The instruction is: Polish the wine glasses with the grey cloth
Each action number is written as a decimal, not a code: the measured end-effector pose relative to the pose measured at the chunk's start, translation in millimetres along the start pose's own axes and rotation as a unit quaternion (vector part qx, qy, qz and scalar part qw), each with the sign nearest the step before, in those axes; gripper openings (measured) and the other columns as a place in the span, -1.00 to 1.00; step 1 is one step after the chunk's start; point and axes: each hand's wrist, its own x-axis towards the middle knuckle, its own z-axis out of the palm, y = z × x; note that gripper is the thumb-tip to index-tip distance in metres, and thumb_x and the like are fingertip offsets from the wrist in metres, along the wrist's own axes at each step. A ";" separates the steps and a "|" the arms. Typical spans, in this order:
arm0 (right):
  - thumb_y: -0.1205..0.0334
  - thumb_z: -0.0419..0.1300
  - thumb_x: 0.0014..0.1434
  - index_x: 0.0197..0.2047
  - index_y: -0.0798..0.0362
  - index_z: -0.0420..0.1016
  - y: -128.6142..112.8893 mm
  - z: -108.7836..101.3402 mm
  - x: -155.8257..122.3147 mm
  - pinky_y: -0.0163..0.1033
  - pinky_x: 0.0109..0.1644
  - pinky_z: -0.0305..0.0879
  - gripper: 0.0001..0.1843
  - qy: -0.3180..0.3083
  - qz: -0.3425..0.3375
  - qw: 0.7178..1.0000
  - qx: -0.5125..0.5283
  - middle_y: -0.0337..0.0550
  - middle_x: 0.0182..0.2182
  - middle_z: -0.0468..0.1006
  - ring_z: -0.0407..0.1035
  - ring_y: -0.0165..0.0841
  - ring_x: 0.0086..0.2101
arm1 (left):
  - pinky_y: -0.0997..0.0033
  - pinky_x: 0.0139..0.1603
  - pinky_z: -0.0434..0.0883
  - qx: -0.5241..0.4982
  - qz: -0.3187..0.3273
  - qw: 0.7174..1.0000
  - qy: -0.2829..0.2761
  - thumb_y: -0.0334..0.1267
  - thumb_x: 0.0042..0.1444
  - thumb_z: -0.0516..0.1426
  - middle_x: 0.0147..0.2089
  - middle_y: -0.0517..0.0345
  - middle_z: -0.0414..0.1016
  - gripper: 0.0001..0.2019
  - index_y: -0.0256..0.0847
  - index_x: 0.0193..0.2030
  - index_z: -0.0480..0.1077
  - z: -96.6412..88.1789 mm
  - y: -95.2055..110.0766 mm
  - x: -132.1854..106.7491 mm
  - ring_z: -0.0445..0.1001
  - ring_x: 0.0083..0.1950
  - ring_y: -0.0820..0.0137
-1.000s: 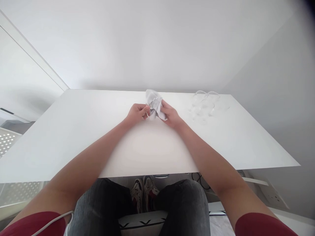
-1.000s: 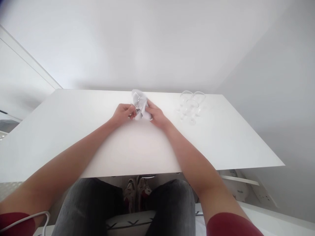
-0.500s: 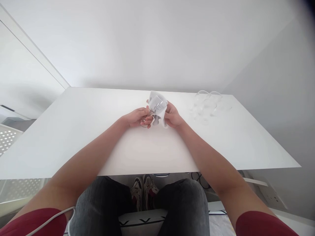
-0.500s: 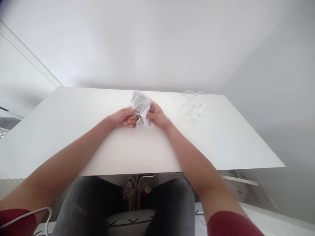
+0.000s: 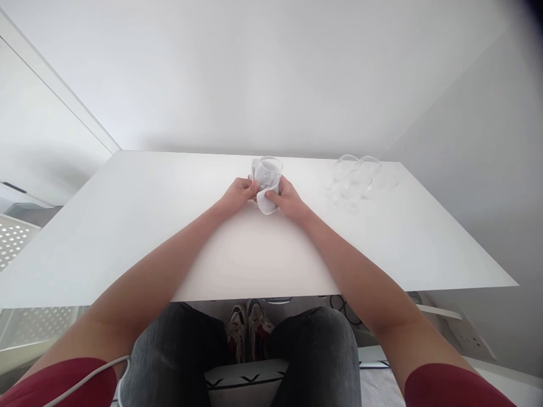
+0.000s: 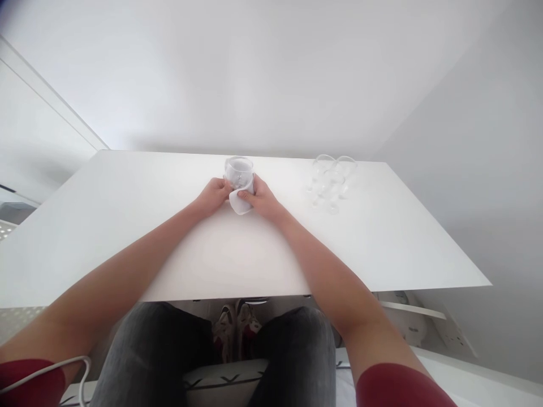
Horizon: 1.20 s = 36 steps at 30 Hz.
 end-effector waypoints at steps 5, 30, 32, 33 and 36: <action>-0.35 0.51 0.04 0.02 0.04 0.53 1.5 2.5 3.5 0.04 0.17 0.48 -0.27 0.081 0.005 0.995 -0.063 0.03 -0.03 0.66 0.52 -0.08 0.01 | 0.31 -0.13 0.48 0.095 0.015 0.993 0.076 0.49 0.09 0.25 -0.19 -0.01 0.64 -0.28 -0.27 -0.17 0.55 -0.6 -1.8 2.6 0.57 -0.14 0.24; -0.35 0.40 0.18 -0.21 0.04 0.47 -16.5 18.3 -6.6 -0.18 -0.23 0.38 -0.42 -0.075 0.076 0.991 -0.082 -0.18 -0.39 0.51 0.38 -0.31 -0.37 | 0.12 0.22 0.58 -0.119 0.109 0.982 0.098 0.35 -0.11 0.47 0.21 -0.17 0.64 -0.23 -0.15 0.12 0.56 -21.5 15.8 1.6 0.67 0.20 0.06; -0.32 0.38 0.21 -0.21 0.03 0.47 -11.5 19.7 -6.4 -0.21 -0.22 0.33 -0.45 0.019 0.027 0.983 -0.181 -0.23 -0.39 0.47 0.32 -0.34 -0.36 | 0.13 0.27 0.56 -0.119 0.117 0.980 0.112 0.27 -0.09 0.49 0.22 -0.14 0.63 -0.26 -0.12 0.13 0.56 -22.0 13.9 3.5 0.65 0.23 0.09; -0.33 0.35 0.25 -0.22 0.02 0.47 -8.9 19.7 -6.1 -0.21 -0.21 0.33 -0.46 0.044 0.017 0.978 -0.205 -0.24 -0.39 0.46 0.31 -0.34 -0.36 | 0.13 0.30 0.54 -0.123 0.121 0.978 0.115 0.25 -0.09 0.50 0.23 -0.12 0.63 -0.27 -0.11 0.14 0.56 -22.6 12.6 4.6 0.65 0.24 0.10; -0.40 0.24 0.31 -0.20 0.02 0.48 -2.6 15.8 -4.4 -0.20 -0.16 0.38 -0.42 0.106 0.004 0.978 -0.178 -0.20 -0.34 0.52 0.38 -0.30 -0.29 | 0.12 0.38 0.50 -0.144 0.132 0.973 0.123 0.26 -0.05 0.48 0.25 -0.10 0.61 -0.28 -0.10 0.16 0.55 -26.5 7.3 8.4 0.62 0.30 0.10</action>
